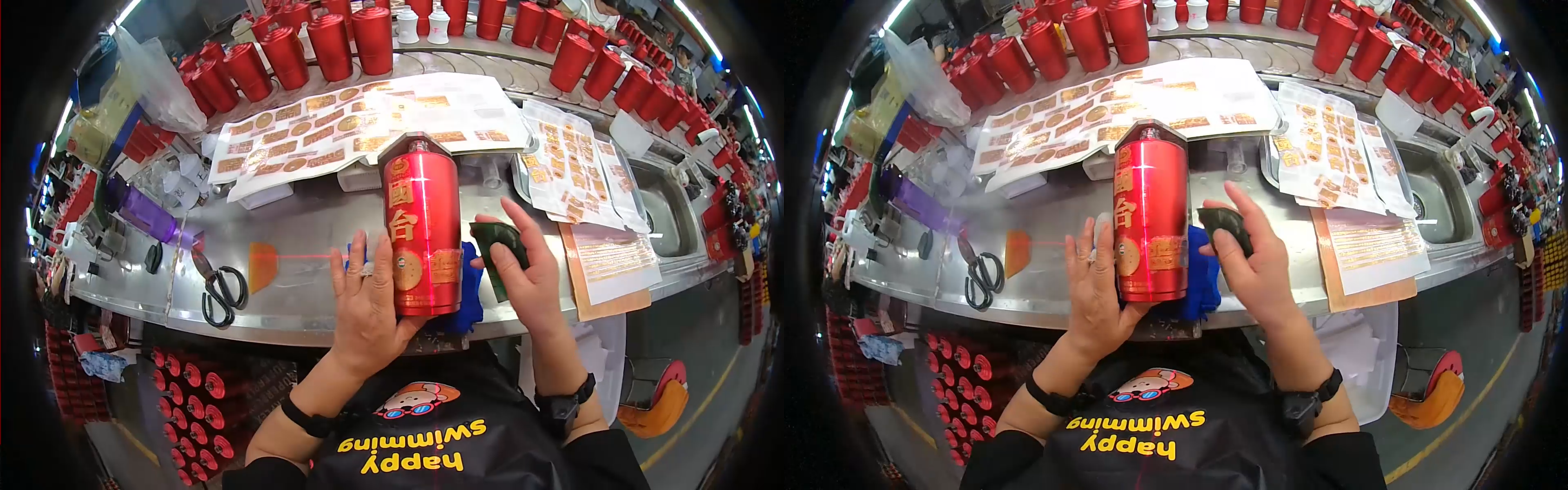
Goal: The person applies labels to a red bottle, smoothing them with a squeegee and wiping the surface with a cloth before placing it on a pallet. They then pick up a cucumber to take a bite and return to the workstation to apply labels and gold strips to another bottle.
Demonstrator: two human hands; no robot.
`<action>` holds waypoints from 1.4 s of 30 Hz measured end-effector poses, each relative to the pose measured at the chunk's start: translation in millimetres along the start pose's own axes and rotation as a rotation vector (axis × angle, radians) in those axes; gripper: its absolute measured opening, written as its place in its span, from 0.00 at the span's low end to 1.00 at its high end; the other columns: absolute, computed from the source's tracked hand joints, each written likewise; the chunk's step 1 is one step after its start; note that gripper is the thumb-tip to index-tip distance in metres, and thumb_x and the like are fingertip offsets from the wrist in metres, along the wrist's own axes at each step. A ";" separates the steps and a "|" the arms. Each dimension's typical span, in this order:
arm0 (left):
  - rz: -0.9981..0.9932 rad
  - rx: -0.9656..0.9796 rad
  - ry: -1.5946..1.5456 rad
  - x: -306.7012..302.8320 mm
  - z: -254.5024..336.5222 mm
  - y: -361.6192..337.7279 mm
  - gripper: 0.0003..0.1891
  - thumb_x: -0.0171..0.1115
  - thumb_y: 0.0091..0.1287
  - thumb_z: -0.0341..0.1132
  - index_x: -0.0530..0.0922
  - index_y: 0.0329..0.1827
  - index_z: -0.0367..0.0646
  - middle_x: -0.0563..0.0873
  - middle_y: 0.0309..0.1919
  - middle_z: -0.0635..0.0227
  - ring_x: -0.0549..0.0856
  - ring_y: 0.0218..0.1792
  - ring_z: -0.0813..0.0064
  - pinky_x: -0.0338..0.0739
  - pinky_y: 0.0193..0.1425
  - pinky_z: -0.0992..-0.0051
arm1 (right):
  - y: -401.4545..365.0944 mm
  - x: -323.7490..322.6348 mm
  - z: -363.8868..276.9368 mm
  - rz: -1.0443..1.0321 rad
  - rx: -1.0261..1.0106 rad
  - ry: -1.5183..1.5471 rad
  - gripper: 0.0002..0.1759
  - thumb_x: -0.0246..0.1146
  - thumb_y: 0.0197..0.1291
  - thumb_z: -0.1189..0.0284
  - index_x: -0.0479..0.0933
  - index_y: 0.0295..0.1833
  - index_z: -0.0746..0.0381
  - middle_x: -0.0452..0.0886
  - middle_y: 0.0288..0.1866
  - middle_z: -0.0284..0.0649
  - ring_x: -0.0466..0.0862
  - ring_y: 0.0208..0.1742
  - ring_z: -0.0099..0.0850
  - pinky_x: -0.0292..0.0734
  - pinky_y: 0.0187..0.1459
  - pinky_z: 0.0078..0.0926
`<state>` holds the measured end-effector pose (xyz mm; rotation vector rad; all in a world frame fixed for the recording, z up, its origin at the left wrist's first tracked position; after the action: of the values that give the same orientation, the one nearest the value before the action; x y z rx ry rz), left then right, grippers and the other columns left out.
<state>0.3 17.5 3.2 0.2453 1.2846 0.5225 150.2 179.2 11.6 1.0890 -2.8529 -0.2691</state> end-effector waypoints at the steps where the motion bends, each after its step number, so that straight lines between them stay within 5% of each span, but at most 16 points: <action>1: -0.002 -0.004 -0.035 4.7 -4.5 -1.8 0.51 0.57 0.67 0.62 0.51 0.76 0.25 0.59 0.75 0.40 0.55 0.77 0.40 0.43 0.78 0.44 | 0.3 -2.8 -0.8 0.004 0.046 0.077 0.28 0.56 0.70 0.78 0.61 0.74 0.63 0.80 0.58 0.47 0.84 0.44 0.26 0.83 0.46 0.25; 3: -0.007 -0.019 -0.105 12.9 -12.8 -7.9 0.51 0.57 0.67 0.63 0.51 0.76 0.25 0.59 0.74 0.40 0.55 0.77 0.40 0.43 0.78 0.44 | 1.3 -5.4 -3.9 0.001 0.108 0.213 0.23 0.57 0.70 0.77 0.64 0.69 0.66 0.83 0.50 0.47 0.85 0.45 0.28 0.86 0.44 0.28; 6: -0.009 -0.033 -0.188 14.1 -14.2 -8.5 0.52 0.61 0.65 0.62 0.51 0.77 0.28 0.62 0.73 0.41 0.55 0.75 0.36 0.43 0.77 0.43 | 3.8 -12.0 -8.3 -0.057 0.162 0.185 0.20 0.60 0.68 0.77 0.69 0.64 0.66 0.83 0.46 0.41 0.83 0.45 0.23 0.81 0.43 0.21; 9: -0.030 -0.049 -0.250 9.4 -11.9 -5.0 0.53 0.60 0.65 0.63 0.50 0.77 0.27 0.61 0.74 0.41 0.54 0.76 0.37 0.43 0.78 0.44 | 18.0 -19.0 -18.3 -0.117 -0.043 -0.117 0.18 0.64 0.66 0.73 0.73 0.60 0.65 0.83 0.44 0.37 0.81 0.45 0.21 0.78 0.46 0.19; 12: 0.004 -0.064 -0.464 4.7 -13.8 -6.1 0.53 0.62 0.64 0.63 0.50 0.78 0.29 0.60 0.74 0.42 0.54 0.77 0.39 0.45 0.78 0.47 | 36.6 -28.5 -29.4 -0.265 0.016 -0.208 0.17 0.66 0.64 0.71 0.77 0.57 0.63 0.82 0.43 0.31 0.80 0.44 0.18 0.75 0.47 0.17; 18: 0.089 -0.170 -0.699 -4.6 -12.7 7.1 0.35 0.64 0.68 0.47 0.62 0.72 0.37 0.64 0.71 0.44 0.57 0.76 0.41 0.51 0.77 0.52 | 81.2 -26.1 -29.0 -0.521 0.074 -0.157 0.16 0.69 0.62 0.70 0.79 0.53 0.63 0.83 0.43 0.31 0.80 0.45 0.17 0.76 0.48 0.18; 25: 0.166 0.019 -0.413 -22.4 4.4 41.5 0.15 0.64 0.63 0.32 0.79 0.53 0.41 0.73 0.65 0.44 0.61 0.73 0.40 0.56 0.74 0.51 | 89.8 -22.6 -39.6 -0.744 0.016 -0.071 0.16 0.68 0.63 0.68 0.78 0.54 0.64 0.83 0.44 0.31 0.80 0.44 0.17 0.76 0.49 0.19; 28: 0.172 0.082 -0.278 -22.8 15.4 52.1 0.13 0.64 0.59 0.28 0.81 0.48 0.42 0.73 0.65 0.42 0.63 0.72 0.38 0.58 0.74 0.50 | 79.6 -28.9 -43.8 -0.587 0.026 -0.045 0.15 0.68 0.65 0.68 0.78 0.53 0.64 0.83 0.44 0.31 0.81 0.46 0.19 0.77 0.50 0.20; 32: 0.175 0.142 -0.248 -20.4 18.6 55.4 0.12 0.63 0.58 0.26 0.82 0.46 0.41 0.72 0.67 0.42 0.64 0.71 0.39 0.59 0.73 0.51 | 52.9 -18.8 -43.9 -0.473 -0.421 -0.338 0.20 0.56 0.64 0.86 0.77 0.61 0.64 0.77 0.65 0.46 0.80 0.61 0.31 0.78 0.55 0.27; 33: 0.177 0.153 -0.270 -20.3 18.5 54.5 0.12 0.63 0.58 0.26 0.83 0.45 0.41 0.71 0.68 0.42 0.64 0.71 0.39 0.59 0.73 0.51 | 44.6 -14.3 -43.9 -0.478 -0.440 -0.402 0.28 0.55 0.57 0.90 0.76 0.63 0.58 0.72 0.69 0.53 0.76 0.67 0.49 0.75 0.62 0.35; 36: 0.197 0.076 -0.368 -28.2 12.9 48.5 0.10 0.62 0.59 0.27 0.83 0.44 0.41 0.71 0.69 0.43 0.64 0.71 0.40 0.58 0.74 0.52 | 30.4 -0.6 -48.0 -0.390 -0.666 -0.747 0.26 0.61 0.51 0.85 0.79 0.58 0.59 0.70 0.69 0.54 0.73 0.67 0.54 0.74 0.63 0.40; 42: 0.209 -0.065 -0.458 -23.9 -0.4 32.7 0.09 0.60 0.63 0.29 0.83 0.44 0.43 0.74 0.67 0.45 0.66 0.71 0.43 0.59 0.73 0.53 | 25.2 16.7 -45.5 -0.342 -0.694 -0.781 0.19 0.64 0.48 0.83 0.80 0.49 0.62 0.70 0.67 0.52 0.73 0.63 0.54 0.74 0.61 0.44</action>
<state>-12.2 33.6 38.2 0.4218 0.7996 0.6418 127.4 180.3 61.3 1.4899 -2.6273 -1.8928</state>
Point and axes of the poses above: each hand's wrist, its own y-axis towards the middle knuckle, its own x-axis out of the palm, z = x × y, the point moved 2 cm from there along y, towards the middle knuckle
